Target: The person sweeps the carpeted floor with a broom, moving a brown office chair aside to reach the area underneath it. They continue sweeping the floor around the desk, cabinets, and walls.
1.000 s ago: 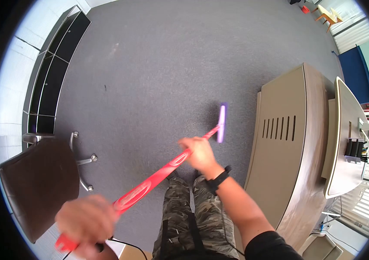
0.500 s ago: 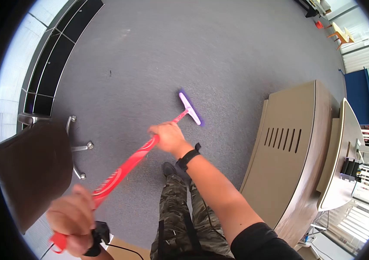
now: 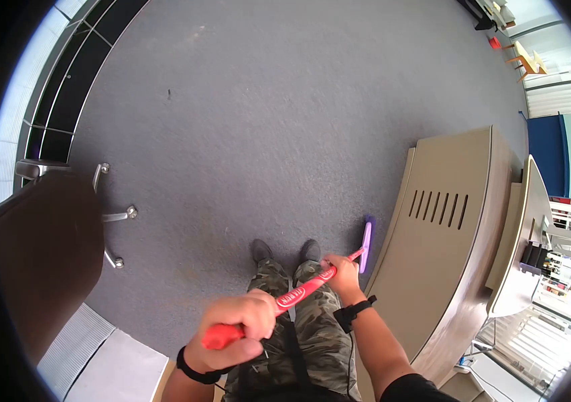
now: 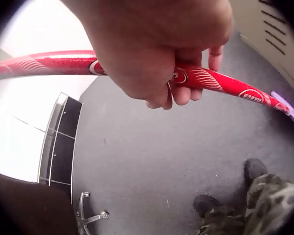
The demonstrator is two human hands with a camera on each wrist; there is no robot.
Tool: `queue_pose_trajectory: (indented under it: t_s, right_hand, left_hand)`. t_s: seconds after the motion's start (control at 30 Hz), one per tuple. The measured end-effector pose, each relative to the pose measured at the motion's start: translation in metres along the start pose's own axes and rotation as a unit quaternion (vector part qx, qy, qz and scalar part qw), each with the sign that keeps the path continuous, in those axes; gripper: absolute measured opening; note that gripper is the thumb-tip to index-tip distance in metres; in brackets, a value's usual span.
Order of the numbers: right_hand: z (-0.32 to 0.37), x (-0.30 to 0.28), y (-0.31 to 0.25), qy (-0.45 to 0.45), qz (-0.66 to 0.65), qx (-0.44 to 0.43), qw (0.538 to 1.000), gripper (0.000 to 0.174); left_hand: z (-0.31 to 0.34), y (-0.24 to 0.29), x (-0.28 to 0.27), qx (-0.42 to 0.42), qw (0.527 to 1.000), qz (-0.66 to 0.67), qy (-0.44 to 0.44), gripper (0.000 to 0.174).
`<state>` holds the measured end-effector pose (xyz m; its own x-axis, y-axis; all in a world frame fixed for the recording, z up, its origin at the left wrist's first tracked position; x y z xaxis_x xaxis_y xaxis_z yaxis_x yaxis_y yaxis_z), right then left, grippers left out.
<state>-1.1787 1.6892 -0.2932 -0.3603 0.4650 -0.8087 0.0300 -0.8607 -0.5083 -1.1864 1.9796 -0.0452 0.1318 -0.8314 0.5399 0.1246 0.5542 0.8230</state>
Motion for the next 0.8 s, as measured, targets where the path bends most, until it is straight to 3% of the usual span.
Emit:
queue_pose_trajectory:
  t_s: [0.03,0.13,0.17,0.2,0.23,0.27,0.3,0.33,0.4,0.43,0.53,0.6,0.67,0.7,0.77,0.8]
  right_hand:
    - [0.009,0.005,0.003,0.016,-0.013,0.038,0.999,0.01]
    - [0.008,0.041,-0.041,0.063,-0.067,0.011,0.996,0.009]
    - [-0.004,0.048,-0.072,0.111,-0.119,-0.049,0.985,0.009]
    - [-0.016,0.051,-0.109,0.157,-0.17,-0.107,0.967,0.01]
    - [-0.029,0.054,-0.142,0.117,-0.191,-0.126,0.966,0.01]
    - [-0.041,0.055,-0.173,0.075,-0.21,-0.145,0.964,0.01]
    - [-0.052,0.051,-0.204,0.062,-0.204,-0.163,0.963,0.011]
    - [-0.063,0.047,-0.229,0.05,-0.199,-0.184,0.961,0.012]
    - [-0.079,0.035,-0.263,0.028,-0.215,-0.199,0.956,0.014]
    - [-0.078,0.032,-0.27,0.007,-0.224,-0.202,0.953,0.015]
    - [-0.062,0.018,-0.259,0.083,-0.227,-0.237,0.941,0.013]
    - [-0.042,0.008,-0.232,0.084,-0.201,-0.211,0.953,0.012]
    - [-0.012,0.004,-0.197,0.082,-0.182,-0.164,0.966,0.011]
    - [0.003,0.013,-0.173,0.091,-0.158,-0.139,0.973,0.012]
    - [0.033,0.015,-0.135,0.053,-0.123,-0.064,0.989,0.015]
    - [0.045,0.026,-0.115,0.057,-0.121,-0.059,0.989,0.015]
  left_hand:
    - [0.001,0.0,-0.006,0.005,0.998,-0.024,-0.063,0.027]
    - [0.01,0.03,-0.017,0.067,0.985,-0.108,-0.117,0.026]
    - [0.026,0.05,-0.019,0.089,0.99,-0.111,-0.012,0.023]
    - [0.031,0.074,-0.027,0.102,0.989,-0.11,-0.014,0.028]
    - [0.031,0.101,-0.031,0.114,0.988,-0.108,-0.017,0.033]
    - [0.034,0.13,-0.028,0.125,0.981,-0.137,-0.049,0.035]
    - [0.023,0.157,-0.027,0.117,0.961,-0.188,-0.164,0.044]
    - [0.019,0.17,-0.031,0.121,0.96,-0.193,-0.16,0.044]
    - [0.019,0.19,-0.037,0.237,0.89,-0.232,-0.312,0.048]
    - [0.023,0.199,-0.038,0.232,0.878,-0.236,-0.347,0.045]
    - [0.042,0.213,-0.05,0.196,0.899,-0.199,-0.337,0.038]
    - [0.054,0.203,-0.061,0.172,0.931,-0.144,-0.289,0.033]
    - [0.06,0.172,-0.063,0.128,0.965,-0.07,-0.217,0.029]
    - [0.05,0.152,-0.06,0.109,0.967,-0.054,-0.223,0.022]
    - [0.057,0.102,-0.049,0.109,0.99,-0.05,-0.079,0.02]
    - [0.051,0.085,-0.043,0.079,0.991,-0.064,-0.092,0.021]
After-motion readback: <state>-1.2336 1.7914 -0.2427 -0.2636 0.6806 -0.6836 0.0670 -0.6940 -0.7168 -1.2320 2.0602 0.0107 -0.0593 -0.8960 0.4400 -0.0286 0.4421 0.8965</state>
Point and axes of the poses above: each hand's wrist, its own z-axis away from the middle knuckle, its own x-axis out of the palm, y = z × x, the point moved 1 cm from there along -z, towards the middle knuckle, and after that the axes turned 10 degrees about y, right-handed, at the moved point
